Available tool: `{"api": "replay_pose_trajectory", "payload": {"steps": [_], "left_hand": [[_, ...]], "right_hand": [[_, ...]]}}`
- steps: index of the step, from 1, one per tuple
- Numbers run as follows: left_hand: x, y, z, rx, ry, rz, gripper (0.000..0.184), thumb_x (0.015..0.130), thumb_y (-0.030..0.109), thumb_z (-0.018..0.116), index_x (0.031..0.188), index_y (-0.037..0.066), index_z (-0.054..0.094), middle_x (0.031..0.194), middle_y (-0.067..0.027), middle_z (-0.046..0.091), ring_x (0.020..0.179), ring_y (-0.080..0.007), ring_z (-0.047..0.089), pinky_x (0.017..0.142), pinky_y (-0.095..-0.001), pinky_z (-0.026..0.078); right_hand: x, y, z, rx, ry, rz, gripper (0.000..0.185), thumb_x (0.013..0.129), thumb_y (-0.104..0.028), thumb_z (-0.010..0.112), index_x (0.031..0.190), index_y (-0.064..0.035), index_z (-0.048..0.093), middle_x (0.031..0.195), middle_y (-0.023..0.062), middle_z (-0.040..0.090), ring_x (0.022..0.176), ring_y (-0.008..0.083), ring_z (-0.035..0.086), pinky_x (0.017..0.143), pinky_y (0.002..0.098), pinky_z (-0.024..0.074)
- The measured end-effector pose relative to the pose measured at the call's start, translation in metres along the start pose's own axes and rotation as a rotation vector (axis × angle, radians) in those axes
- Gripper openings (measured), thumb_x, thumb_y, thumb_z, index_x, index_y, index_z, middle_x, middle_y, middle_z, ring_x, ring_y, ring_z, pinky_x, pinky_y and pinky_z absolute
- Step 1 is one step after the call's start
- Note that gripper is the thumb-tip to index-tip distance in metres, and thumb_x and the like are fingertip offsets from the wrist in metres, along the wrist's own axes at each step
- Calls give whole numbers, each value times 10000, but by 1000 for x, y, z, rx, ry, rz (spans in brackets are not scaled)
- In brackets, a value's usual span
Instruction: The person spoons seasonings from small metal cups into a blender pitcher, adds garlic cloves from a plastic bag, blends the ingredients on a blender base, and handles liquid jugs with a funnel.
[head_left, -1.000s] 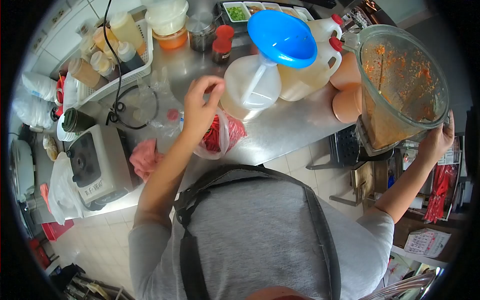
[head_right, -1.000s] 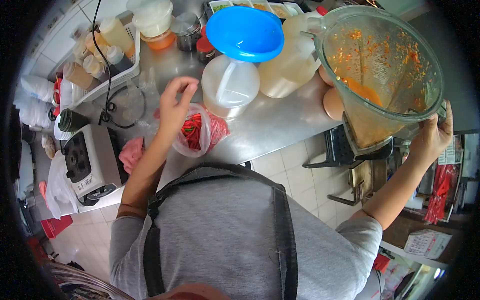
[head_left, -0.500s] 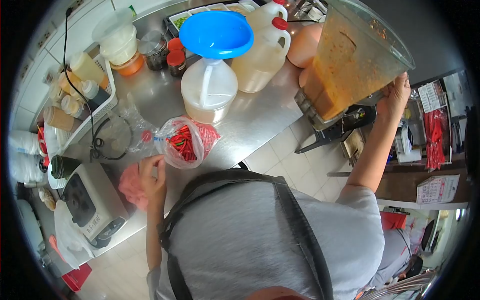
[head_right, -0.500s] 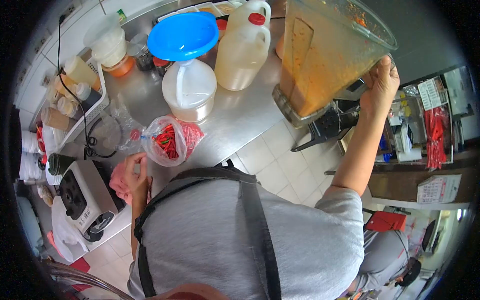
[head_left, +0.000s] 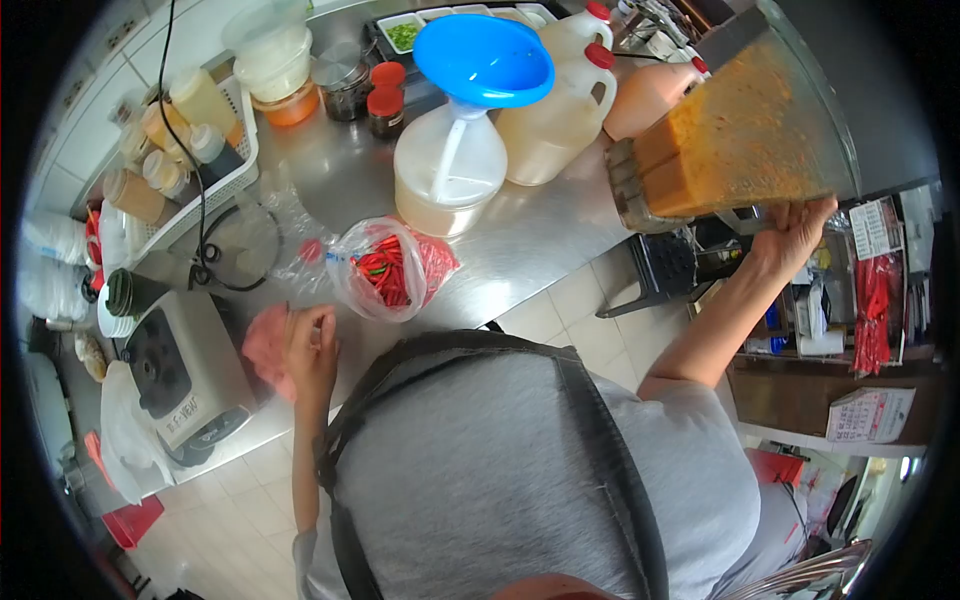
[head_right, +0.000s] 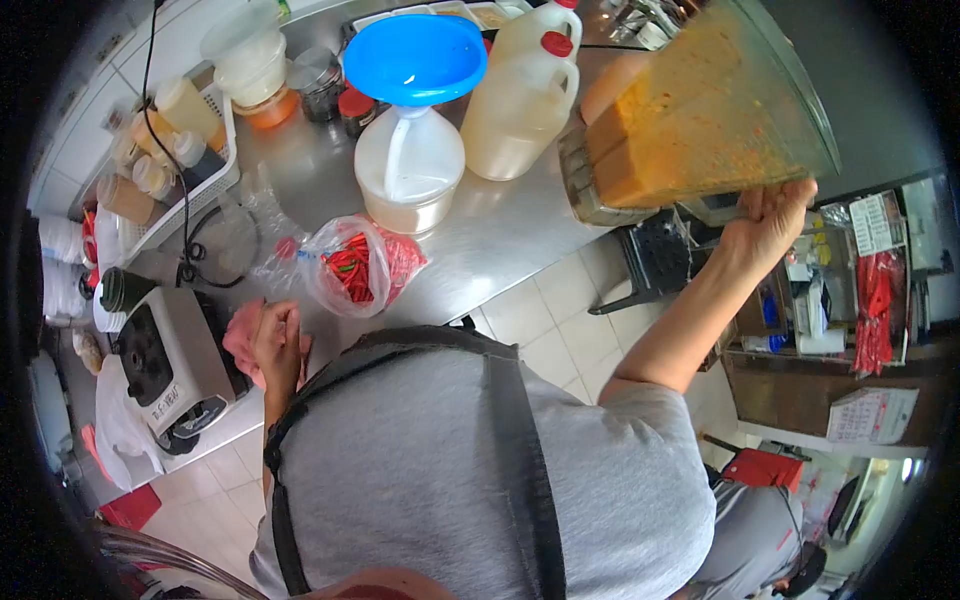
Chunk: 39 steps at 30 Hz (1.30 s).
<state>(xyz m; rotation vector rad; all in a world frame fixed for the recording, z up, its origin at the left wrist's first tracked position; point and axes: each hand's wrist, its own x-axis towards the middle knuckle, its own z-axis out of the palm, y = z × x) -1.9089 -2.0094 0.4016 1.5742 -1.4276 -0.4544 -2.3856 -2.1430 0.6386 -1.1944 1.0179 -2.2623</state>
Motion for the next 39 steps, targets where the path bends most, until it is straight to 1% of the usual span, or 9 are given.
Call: {"api": "replay_pose_trajectory", "payload": {"steps": [2, 6, 10, 15, 18, 31, 34, 37, 39], "left_hand": [[0, -4, -1, 18, 26, 13, 95, 829, 35, 615, 922, 46, 630, 810, -57, 573, 703, -169, 540, 621, -275, 430], [5, 3, -9, 79, 43, 84, 92, 824, 24, 614, 914, 40, 625, 803, -63, 571, 705, -173, 540, 638, -282, 425], [4, -2, -7, 98, 80, 143, 104, 813, 13, 620, 914, 38, 624, 798, -66, 568, 706, -174, 538, 652, -281, 420], [-3, -7, -6, 91, 84, 64, 112, 805, 7, 631, 912, 41, 628, 779, -63, 563, 709, -174, 538, 648, -282, 415], [-5, -12, -6, 81, 59, 99, 113, 805, 9, 633, 912, 45, 630, 769, -62, 558, 701, -174, 536, 639, -283, 413], [-5, -16, -4, 63, 52, 89, 101, 815, 18, 619, 914, 36, 626, 773, -79, 555, 698, -198, 538, 616, -292, 407], [-6, -19, -3, 51, 50, 84, 104, 816, 19, 618, 919, 30, 625, 777, -83, 557, 691, -198, 534, 611, -293, 407], [-6, -21, -3, 87, 73, 136, 103, 818, 21, 617, 919, 31, 626, 781, -80, 560, 678, -195, 529, 604, -287, 408], [-10, -24, -2, 51, 41, 51, 101, 814, 23, 621, 914, 34, 627, 775, -76, 563, 663, -193, 527, 595, -284, 409]], "right_hand": [[-13, 6, -5, 80, 20, -35, 339, 774, -432, 703, 796, -118, 575, 565, -63, 436, 440, 53, 287, 449, 204, 310], [-33, 11, 11, 100, 78, -13, 352, 735, -418, 743, 710, -140, 528, 514, -66, 364, 423, 65, 266, 433, 209, 286], [-34, 15, 11, 102, 73, 50, 351, 740, -412, 744, 712, -140, 524, 518, -55, 372, 424, 68, 263, 425, 218, 268], [-28, 17, 12, 16, -11, 14, 332, 794, -407, 704, 726, -131, 534, 527, -46, 346, 448, 75, 266, 452, 230, 253], [-22, 14, 15, -23, -62, -4, 339, 807, -416, 689, 728, -126, 533, 531, -52, 323, 456, 75, 274, 466, 230, 246], [-33, 14, 10, -29, 47, 29, 351, 814, -425, 685, 733, -117, 536, 549, -58, 350, 466, 59, 287, 467, 215, 238], [-45, 23, 6, -91, 5, 83, 334, 833, -397, 671, 715, -116, 535, 573, -50, 426, 488, 52, 329, 466, 205, 241], [-62, 45, -10, -230, -79, 137, 336, 841, -400, 652, 710, -115, 530, 579, -44, 437, 495, 58, 342, 467, 208, 240], [-82, 61, -16, -141, -79, 239, 356, 856, -425, 616, 707, -115, 523, 573, -38, 427, 488, 72, 336, 465, 226, 235]]}}
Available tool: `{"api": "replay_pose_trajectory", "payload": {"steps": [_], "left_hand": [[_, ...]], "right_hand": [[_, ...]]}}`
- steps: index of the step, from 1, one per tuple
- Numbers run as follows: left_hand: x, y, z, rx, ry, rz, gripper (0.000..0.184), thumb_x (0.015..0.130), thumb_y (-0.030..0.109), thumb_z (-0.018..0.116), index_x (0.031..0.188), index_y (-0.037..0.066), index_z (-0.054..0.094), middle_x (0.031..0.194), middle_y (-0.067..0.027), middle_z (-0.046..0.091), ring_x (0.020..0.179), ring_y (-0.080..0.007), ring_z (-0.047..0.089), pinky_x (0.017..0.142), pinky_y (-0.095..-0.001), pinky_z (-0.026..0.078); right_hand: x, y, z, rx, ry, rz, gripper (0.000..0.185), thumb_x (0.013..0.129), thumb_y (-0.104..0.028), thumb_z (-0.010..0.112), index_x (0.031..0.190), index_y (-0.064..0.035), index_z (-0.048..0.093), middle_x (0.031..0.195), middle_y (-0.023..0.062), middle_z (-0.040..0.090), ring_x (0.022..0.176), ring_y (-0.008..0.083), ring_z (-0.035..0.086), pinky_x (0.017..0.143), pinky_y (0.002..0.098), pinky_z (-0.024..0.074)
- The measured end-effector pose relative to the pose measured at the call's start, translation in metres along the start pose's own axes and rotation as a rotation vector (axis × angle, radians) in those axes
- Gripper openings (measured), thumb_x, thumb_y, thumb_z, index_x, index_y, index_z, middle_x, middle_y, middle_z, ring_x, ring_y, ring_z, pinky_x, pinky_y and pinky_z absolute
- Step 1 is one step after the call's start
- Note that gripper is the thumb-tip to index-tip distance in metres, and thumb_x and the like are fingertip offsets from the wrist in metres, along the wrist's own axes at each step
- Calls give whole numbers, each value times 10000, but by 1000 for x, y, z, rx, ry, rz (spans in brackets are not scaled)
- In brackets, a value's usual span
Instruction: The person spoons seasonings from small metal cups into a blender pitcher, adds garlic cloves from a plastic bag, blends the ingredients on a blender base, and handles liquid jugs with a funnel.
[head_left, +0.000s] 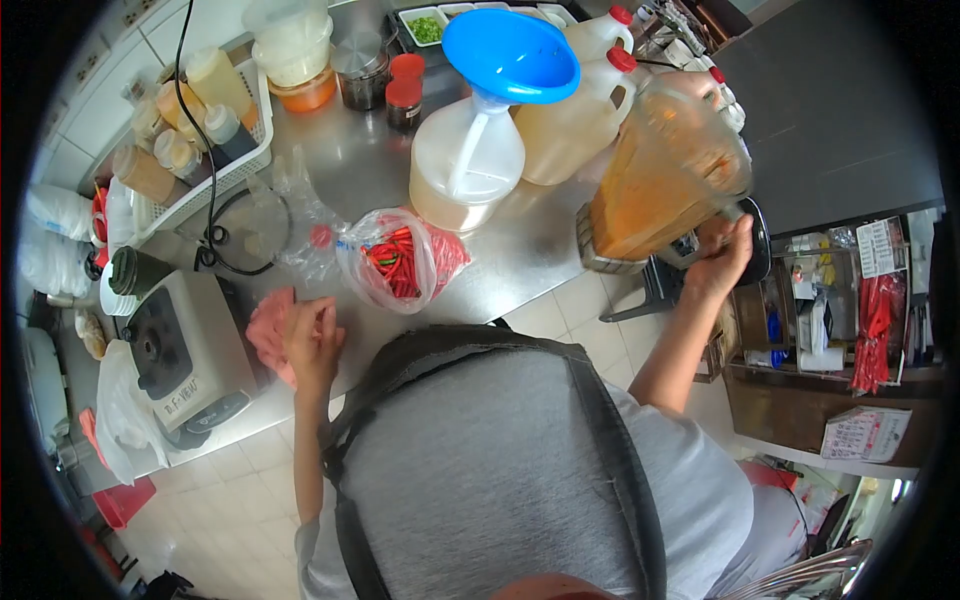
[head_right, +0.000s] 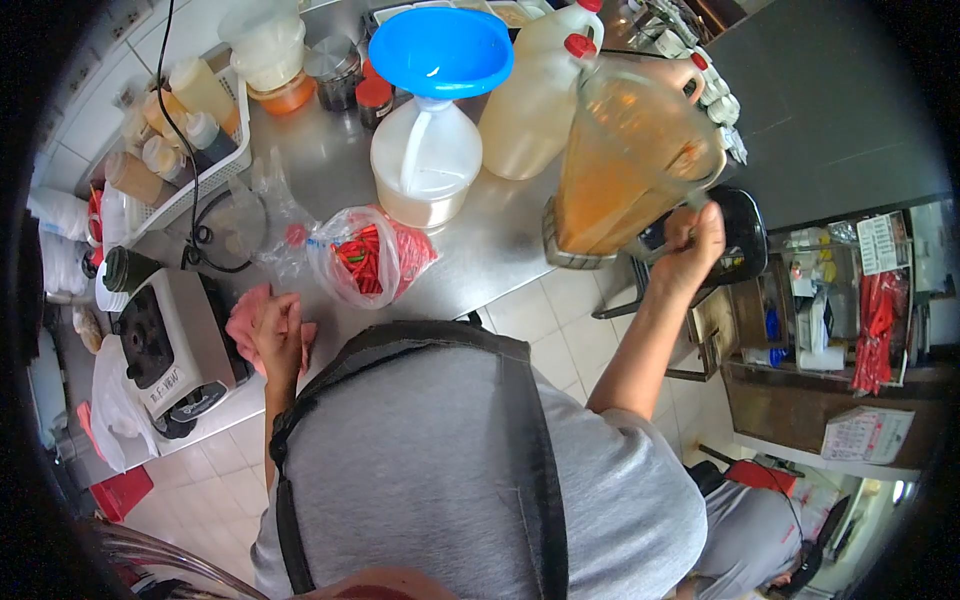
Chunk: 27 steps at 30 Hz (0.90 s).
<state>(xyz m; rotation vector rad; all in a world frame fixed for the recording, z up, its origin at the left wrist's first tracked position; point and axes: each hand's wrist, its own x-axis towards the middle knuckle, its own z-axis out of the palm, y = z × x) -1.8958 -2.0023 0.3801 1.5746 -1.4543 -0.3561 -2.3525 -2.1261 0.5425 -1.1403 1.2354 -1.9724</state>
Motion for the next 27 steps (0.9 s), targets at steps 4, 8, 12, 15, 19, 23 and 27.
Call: {"api": "replay_pose_trajectory", "payload": {"steps": [4, 8, 12, 15, 19, 23, 27], "left_hand": [[5, 5, -1, 14, -22, 33, 100, 809, 23, 626, 908, 35, 627, 770, -72, 562, 650, -187, 525, 588, -282, 408], [16, 7, -3, 37, -70, 63, 110, 803, 7, 619, 910, 33, 628, 772, -75, 569, 671, -180, 539, 607, -286, 416], [34, 20, 2, 11, -90, 74, 120, 805, -12, 607, 917, 24, 634, 802, -93, 596, 744, -193, 574, 681, -281, 437], [55, 53, 13, -97, -132, 60, 117, 809, -25, 596, 913, 16, 634, 820, -94, 608, 752, -197, 582, 695, -280, 441], [89, 103, 27, -95, -108, 214, 115, 809, -37, 602, 916, -10, 632, 841, -98, 624, 767, -181, 571, 723, -282, 441], [99, 135, 47, -146, -65, 226, 121, 790, -56, 610, 903, -18, 630, 841, -122, 624, 778, -202, 585, 717, -275, 443], [101, 171, 82, -144, 33, 261, 181, 746, -70, 636, 907, 14, 640, 816, -121, 618, 703, -225, 583, 651, -298, 453]], "right_hand": [[-20, 51, -19, 181, 119, 137, 395, 883, -483, 552, 775, -104, 534, 547, -18, 413, 442, 86, 321, 438, 241, 215], [-37, 86, -32, 254, 141, 205, 420, 886, -514, 528, 809, -102, 545, 551, -16, 422, 425, 98, 315, 440, 239, 229], [-54, 90, -20, 331, 183, 238, 406, 884, -495, 541, 790, -100, 532, 551, -25, 419, 423, 92, 320, 444, 225, 261], [-55, 101, -32, 292, 138, 379, 322, 890, -398, 557, 770, -99, 547, 597, -9, 478, 472, 94, 411, 486, 213, 336], [-15, 90, -50, -258, -202, 74, 238, 899, -279, 572, 784, -74, 535, 714, 2, 535, 662, 89, 497, 651, 215, 385], [63, 51, -30, -303, -285, -97, 142, 889, -148, 586, 891, -9, 555, 782, 20, 546, 729, 110, 511, 702, 246, 416], [123, 24, 62, -671, -718, -383, 241, 836, -183, 651, 1007, -19, 604, 816, 77, 583, 792, 160, 581, 699, 273, 470]]}}
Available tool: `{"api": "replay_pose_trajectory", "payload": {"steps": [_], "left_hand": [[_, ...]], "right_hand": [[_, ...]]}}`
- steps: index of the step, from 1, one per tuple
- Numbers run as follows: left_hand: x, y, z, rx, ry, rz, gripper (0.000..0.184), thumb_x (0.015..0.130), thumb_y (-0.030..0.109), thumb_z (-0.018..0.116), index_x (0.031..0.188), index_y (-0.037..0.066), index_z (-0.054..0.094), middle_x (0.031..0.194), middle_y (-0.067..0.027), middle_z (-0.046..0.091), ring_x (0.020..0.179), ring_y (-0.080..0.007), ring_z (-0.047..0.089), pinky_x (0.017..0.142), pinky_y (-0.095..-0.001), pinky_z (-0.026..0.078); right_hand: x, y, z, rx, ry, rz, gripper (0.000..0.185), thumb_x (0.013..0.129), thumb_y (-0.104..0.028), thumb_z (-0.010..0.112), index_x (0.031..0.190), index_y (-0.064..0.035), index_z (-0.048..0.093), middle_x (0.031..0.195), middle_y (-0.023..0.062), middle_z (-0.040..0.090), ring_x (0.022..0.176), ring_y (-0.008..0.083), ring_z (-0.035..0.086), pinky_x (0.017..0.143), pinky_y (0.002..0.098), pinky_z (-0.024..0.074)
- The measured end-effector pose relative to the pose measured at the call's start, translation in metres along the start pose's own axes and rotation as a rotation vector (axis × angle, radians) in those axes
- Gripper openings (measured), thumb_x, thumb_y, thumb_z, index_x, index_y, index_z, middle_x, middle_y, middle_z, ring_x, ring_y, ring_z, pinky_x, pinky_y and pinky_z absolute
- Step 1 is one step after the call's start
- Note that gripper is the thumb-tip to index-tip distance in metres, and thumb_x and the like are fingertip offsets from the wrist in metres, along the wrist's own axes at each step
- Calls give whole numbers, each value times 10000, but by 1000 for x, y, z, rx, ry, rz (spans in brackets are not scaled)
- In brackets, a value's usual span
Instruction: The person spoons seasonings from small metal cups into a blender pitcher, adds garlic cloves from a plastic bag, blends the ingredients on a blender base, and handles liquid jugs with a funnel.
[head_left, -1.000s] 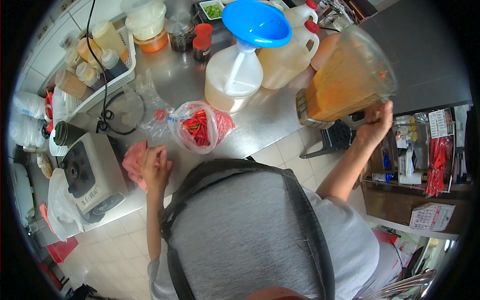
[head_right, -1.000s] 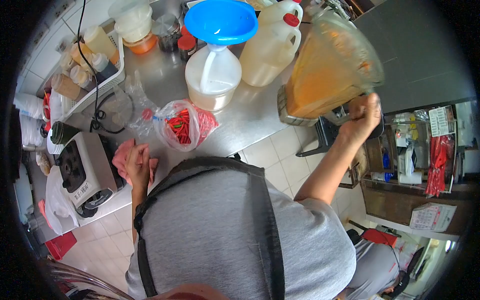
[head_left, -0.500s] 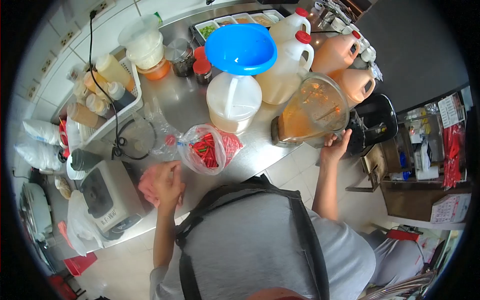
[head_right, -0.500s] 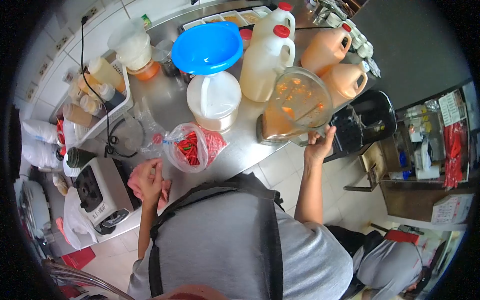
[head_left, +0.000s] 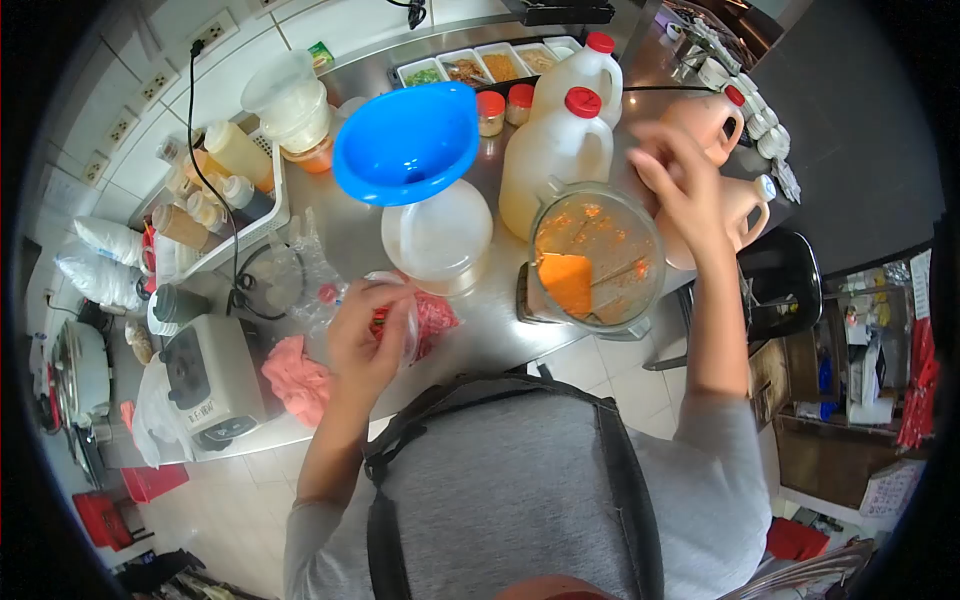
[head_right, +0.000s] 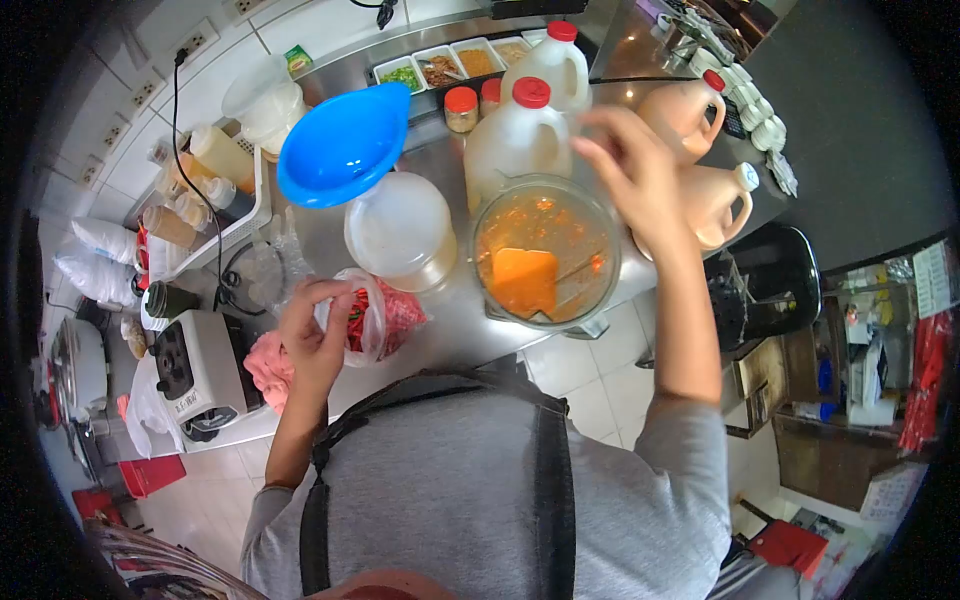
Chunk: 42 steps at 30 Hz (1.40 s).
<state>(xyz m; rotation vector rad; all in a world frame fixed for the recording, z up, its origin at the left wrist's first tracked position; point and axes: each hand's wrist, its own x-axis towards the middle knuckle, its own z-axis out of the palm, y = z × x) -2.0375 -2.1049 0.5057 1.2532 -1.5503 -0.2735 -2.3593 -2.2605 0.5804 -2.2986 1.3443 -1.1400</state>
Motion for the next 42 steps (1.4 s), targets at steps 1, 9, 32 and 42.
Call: {"api": "replay_pose_trajectory", "payload": {"steps": [1, 9, 32, 42], "left_hand": [[9, 15, 11, -37, -45, 79, 186, 739, -72, 640, 903, 16, 641, 815, -120, 615, 699, -224, 580, 640, -296, 452], [56, 77, 44, 26, 75, 350, 195, 726, -94, 644, 903, -12, 639, 821, -130, 606, 702, -196, 574, 600, -274, 452], [29, -9, 62, 196, 254, -142, 375, 821, 102, 647, 1160, 8, 517, 1100, -151, 538, 982, -271, 522, 849, -370, 420], [44, -75, 71, 302, 338, -59, 352, 842, 151, 634, 1142, 1, 526, 1057, -149, 540, 1002, -345, 498, 863, -414, 395]], "right_hand": [[23, -6, 8, -41, -46, -118, 278, 829, -227, 651, 1011, -24, 598, 823, 111, 594, 792, 215, 597, 698, 313, 483], [96, 16, 27, -384, -379, -369, 293, 824, -256, 637, 938, -3, 543, 893, 175, 604, 815, 376, 586, 708, 428, 471], [113, -14, 103, -601, -124, -286, 507, 845, -493, 535, 872, 13, 563, 677, 169, 645, 657, 301, 654, 572, 393, 518], [124, -22, 113, -675, -191, -276, 474, 842, -507, 523, 840, -48, 639, 706, 121, 655, 669, 286, 645, 604, 404, 506]]}}
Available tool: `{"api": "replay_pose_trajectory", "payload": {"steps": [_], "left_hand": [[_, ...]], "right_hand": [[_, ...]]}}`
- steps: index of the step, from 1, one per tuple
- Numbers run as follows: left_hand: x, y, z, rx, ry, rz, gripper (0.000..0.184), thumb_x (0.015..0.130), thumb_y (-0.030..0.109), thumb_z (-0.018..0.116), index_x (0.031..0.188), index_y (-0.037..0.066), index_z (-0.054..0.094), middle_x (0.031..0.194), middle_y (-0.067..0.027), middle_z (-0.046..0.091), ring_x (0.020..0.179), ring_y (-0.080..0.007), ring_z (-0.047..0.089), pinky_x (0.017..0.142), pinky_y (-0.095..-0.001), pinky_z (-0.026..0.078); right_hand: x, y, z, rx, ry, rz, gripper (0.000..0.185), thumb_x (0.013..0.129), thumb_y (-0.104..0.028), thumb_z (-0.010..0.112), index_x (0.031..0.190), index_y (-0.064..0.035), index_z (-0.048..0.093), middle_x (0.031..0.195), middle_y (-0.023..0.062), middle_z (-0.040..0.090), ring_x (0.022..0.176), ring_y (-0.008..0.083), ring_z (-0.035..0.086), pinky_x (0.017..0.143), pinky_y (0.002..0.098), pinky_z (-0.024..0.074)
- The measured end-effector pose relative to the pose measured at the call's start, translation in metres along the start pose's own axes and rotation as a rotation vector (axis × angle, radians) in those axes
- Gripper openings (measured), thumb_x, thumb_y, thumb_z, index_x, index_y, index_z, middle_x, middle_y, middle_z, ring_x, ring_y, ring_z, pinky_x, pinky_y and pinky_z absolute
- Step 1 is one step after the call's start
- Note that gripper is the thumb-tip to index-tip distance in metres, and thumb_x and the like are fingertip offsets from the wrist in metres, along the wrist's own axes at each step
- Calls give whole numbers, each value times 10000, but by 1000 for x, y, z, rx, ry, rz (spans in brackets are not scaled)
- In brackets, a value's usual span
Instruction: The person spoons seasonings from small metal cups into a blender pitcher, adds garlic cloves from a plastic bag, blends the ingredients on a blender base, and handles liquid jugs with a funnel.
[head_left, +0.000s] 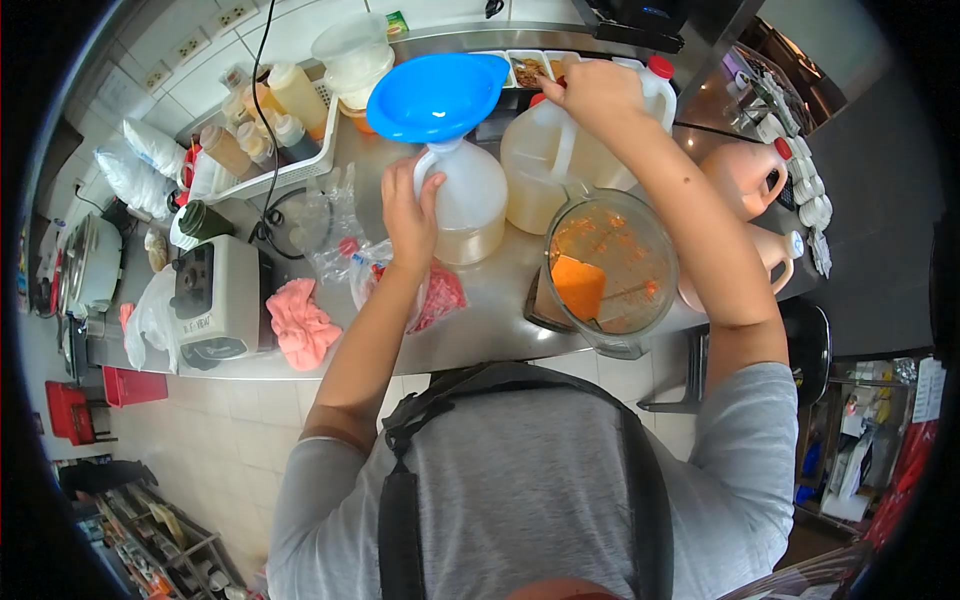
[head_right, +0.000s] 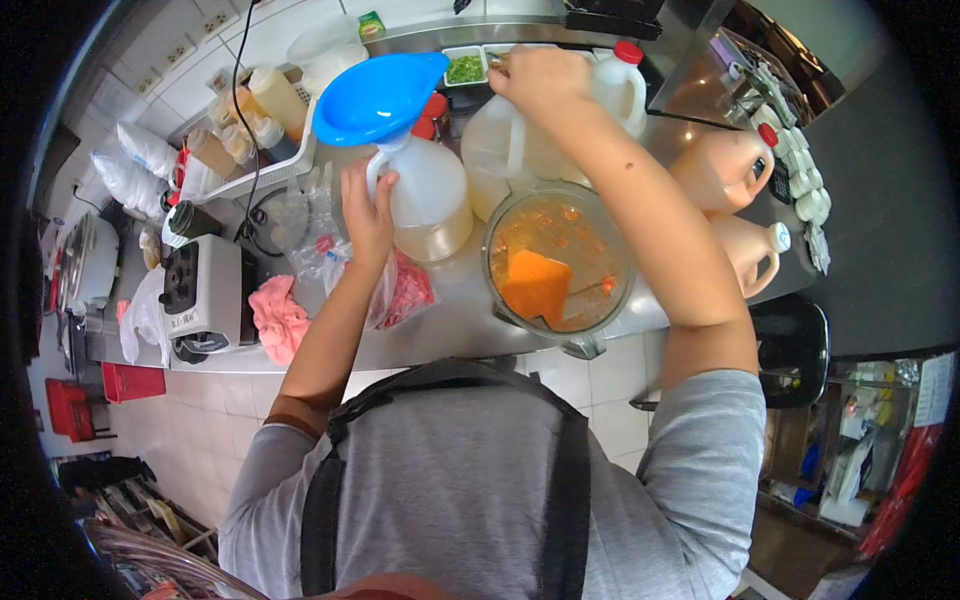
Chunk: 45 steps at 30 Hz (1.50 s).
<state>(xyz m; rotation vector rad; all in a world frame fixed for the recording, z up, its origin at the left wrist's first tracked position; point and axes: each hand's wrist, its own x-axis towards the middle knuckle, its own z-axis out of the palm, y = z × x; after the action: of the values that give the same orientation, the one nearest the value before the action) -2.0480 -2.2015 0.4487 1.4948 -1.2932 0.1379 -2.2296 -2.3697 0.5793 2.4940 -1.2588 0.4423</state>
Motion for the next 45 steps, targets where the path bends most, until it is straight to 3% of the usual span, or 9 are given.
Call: {"api": "replay_pose_trajectory", "payload": {"steps": [6, 8, 15, 21, 25, 28, 31, 40, 45], "left_hand": [[14, 20, -19, 197, 112, 158, 217, 857, 78, 598, 1057, -1, 572, 977, -142, 576, 924, -283, 552, 811, -367, 433], [11, 45, 0, -375, -217, 171, 201, 862, 69, 589, 1053, 5, 585, 992, -140, 601, 900, -243, 585, 820, -335, 451], [46, 61, 96, -583, -677, -180, 237, 936, 248, 535, 922, 19, 595, 813, -20, 590, 771, -111, 533, 702, -269, 431], [43, 70, 90, -750, -576, -409, 314, 909, 344, 577, 751, 73, 557, 678, 51, 467, 637, -56, 419, 584, -223, 341], [42, 63, 95, -798, -563, -461, 342, 897, 363, 590, 716, 75, 553, 661, 51, 466, 617, -55, 409, 579, -222, 336], [41, 60, 97, -789, -503, -434, 392, 859, 408, 635, 751, 33, 595, 646, 36, 474, 585, -65, 428, 547, -230, 364], [37, 59, 98, -788, -535, -463, 373, 864, 381, 625, 830, 11, 602, 718, -18, 530, 657, -109, 489, 605, -260, 401], [57, 101, -36, 120, 242, 326, 299, 721, 17, 680, 1013, 71, 637, 1037, -129, 551, 912, -263, 534, 756, -342, 444], [99, 69, -75, 283, -89, 320, 292, 673, 9, 704, 951, 89, 661, 928, -84, 586, 828, -235, 547, 710, -315, 448]], "right_hand": [[2, 17, -21, 165, -181, -122, 467, 807, -486, 603, 831, -20, 608, 724, 162, 645, 709, 328, 631, 639, 436, 492], [3, 17, -14, 145, -97, -187, 428, 796, -442, 633, 841, -17, 611, 729, 175, 644, 722, 332, 632, 645, 436, 489], [-2, 12, -4, 154, -17, -77, 400, 779, -407, 647, 868, -20, 597, 718, 150, 644, 682, 320, 627, 623, 414, 493], [-9, 32, -8, 393, -36, -257, 321, 783, -361, 640, 970, -102, 609, 735, 134, 659, 691, 334, 634, 660, 421, 501], [-5, 46, -41, 495, -303, -542, 304, 761, -108, 641, 1059, -95, 583, 1066, 126, 602, 978, 274, 586, 785, 370, 460], [-1, 45, -56, 675, 53, -820, 287, 784, -155, 634, 1066, -112, 596, 1030, 137, 637, 931, 285, 613, 768, 364, 482], [3, 36, -55, 430, -301, -171, 334, 791, -224, 661, 1065, -39, 617, 864, 174, 647, 793, 282, 636, 703, 388, 476], [7, 19, -50, 359, -391, -424, 214, 744, -103, 628, 928, 2, 599, 790, 169, 618, 748, 319, 604, 682, 368, 469], [12, 21, -45, 354, -369, -615, 260, 719, -32, 639, 965, 2, 563, 848, 147, 581, 819, 342, 592, 753, 381, 470]]}}
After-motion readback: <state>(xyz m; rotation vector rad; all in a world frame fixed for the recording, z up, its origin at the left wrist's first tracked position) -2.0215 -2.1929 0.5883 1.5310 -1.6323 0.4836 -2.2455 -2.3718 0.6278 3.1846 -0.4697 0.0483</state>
